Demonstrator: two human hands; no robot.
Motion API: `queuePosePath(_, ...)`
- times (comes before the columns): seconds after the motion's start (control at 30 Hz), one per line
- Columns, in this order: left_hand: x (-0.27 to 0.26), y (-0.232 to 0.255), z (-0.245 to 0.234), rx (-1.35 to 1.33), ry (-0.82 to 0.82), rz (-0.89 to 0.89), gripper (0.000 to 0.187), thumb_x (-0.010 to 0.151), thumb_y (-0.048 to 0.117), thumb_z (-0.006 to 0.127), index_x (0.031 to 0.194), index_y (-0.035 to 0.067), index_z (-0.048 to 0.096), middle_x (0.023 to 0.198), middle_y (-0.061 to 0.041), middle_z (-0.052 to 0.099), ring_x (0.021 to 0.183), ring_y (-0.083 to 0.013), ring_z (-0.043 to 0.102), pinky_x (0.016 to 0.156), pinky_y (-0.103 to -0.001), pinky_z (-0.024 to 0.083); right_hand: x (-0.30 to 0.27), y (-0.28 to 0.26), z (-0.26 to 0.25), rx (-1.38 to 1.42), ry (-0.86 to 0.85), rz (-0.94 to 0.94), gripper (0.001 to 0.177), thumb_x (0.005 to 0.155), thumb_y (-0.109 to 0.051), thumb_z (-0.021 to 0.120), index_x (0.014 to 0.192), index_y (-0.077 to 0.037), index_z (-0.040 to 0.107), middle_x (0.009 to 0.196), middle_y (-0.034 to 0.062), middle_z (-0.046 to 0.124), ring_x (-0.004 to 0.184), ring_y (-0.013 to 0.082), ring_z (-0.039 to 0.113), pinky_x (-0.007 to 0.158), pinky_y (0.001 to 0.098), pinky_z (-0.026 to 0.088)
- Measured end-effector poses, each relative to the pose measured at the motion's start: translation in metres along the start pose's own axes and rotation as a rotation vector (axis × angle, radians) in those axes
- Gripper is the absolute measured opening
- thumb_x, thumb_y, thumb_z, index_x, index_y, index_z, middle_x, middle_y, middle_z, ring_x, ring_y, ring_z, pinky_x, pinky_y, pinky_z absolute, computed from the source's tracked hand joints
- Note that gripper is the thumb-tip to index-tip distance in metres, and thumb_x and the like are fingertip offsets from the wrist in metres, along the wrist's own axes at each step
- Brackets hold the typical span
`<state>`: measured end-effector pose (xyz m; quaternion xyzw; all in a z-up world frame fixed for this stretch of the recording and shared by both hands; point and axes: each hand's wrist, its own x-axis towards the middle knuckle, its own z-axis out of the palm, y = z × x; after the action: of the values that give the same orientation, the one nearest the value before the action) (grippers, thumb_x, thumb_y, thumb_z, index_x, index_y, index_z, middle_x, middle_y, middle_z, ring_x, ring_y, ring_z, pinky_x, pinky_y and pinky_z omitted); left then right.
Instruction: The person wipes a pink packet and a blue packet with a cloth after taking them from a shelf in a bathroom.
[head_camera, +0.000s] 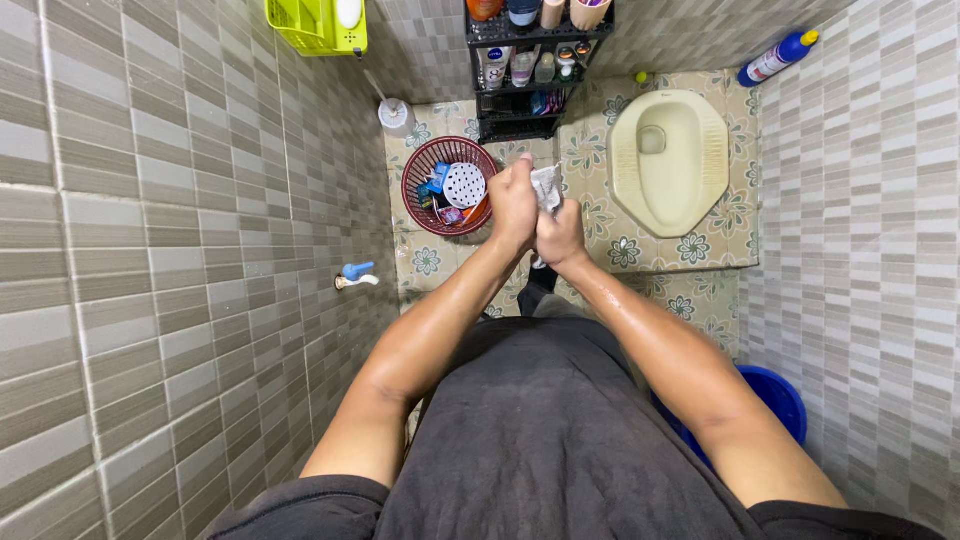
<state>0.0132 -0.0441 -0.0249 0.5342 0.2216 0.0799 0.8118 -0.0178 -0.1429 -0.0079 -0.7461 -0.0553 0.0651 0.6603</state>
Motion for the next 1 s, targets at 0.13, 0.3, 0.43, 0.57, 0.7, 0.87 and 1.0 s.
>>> queuePosePath(0.13,-0.004,-0.003,0.002,0.01,0.027,0.001,0.045,0.103,0.023,0.055,0.063,0.004,0.056,0.061,0.003,0.057,0.055,-0.0065,0.046,0.049,-0.03,0.037,-0.004,-0.005,0.0,-0.001,0.017,-0.054,0.02,0.095,-0.012,0.056,0.088,0.002,0.068,0.075,0.0053,0.07,0.07,0.0102,0.062,0.062,0.0338,0.05)
queuePosePath(0.3,0.001,-0.017,-0.004,0.055,0.032,0.049,0.045,0.103,0.023,0.054,0.062,0.005,0.053,0.06,0.004,0.054,0.056,-0.0057,0.044,0.049,-0.03,0.037,-0.003,-0.008,0.004,-0.016,0.01,-0.066,0.02,0.093,-0.012,0.056,0.086,0.003,0.067,0.07,0.0067,0.067,0.066,0.0104,0.061,0.06,0.0341,0.048)
queuePosePath(0.43,0.004,-0.027,-0.008,0.075,0.047,0.081,0.046,0.103,0.023,0.055,0.061,0.005,0.049,0.059,0.004,0.05,0.056,-0.0056,0.041,0.049,-0.031,0.034,-0.003,-0.005,0.004,-0.025,-0.004,-0.06,0.022,0.094,-0.013,0.056,0.084,0.003,0.066,0.068,0.0068,0.067,0.065,0.0103,0.061,0.06,0.034,0.048)
queuePosePath(0.57,0.004,-0.024,-0.011,0.06,0.029,0.025,0.043,0.103,0.022,0.055,0.064,0.004,0.054,0.06,0.002,0.054,0.055,-0.0068,0.046,0.049,-0.03,0.037,-0.004,-0.001,0.007,-0.004,0.004,-0.061,0.02,0.092,-0.013,0.056,0.083,0.003,0.065,0.069,0.0068,0.067,0.065,0.0111,0.061,0.06,0.0343,0.048)
queuePosePath(0.7,0.015,0.004,-0.023,0.026,-0.122,-0.115,0.042,0.105,0.029,0.055,0.072,0.003,0.064,0.068,0.001,0.064,0.06,-0.0079,0.053,0.056,-0.028,0.044,0.003,-0.009,0.003,-0.151,-0.16,0.094,0.017,0.088,-0.013,0.06,0.085,0.003,0.067,0.069,0.0079,0.068,0.062,0.0137,0.063,0.06,0.034,0.051)
queuePosePath(0.87,0.02,0.075,-0.054,0.258,-0.405,0.187,0.044,0.112,0.035,0.048,0.093,0.001,0.069,0.084,0.002,0.067,0.078,-0.005,0.056,0.071,-0.026,0.049,0.024,-0.029,-0.017,0.285,-0.453,0.404,0.023,0.1,-0.019,0.064,0.114,-0.001,0.063,0.093,0.0103,0.071,0.078,0.0197,0.071,0.074,0.0374,0.063)
queuePosePath(1.0,0.014,0.117,-0.08,0.407,-0.403,0.345,0.038,0.11,0.03,0.05,0.112,-0.002,0.071,0.097,0.002,0.072,0.09,-0.0062,0.063,0.082,-0.024,0.052,0.039,-0.067,-0.051,0.354,-0.272,0.357,0.037,0.098,-0.014,0.061,0.134,-0.003,0.059,0.12,0.0073,0.073,0.109,0.0152,0.069,0.1,0.0316,0.052)
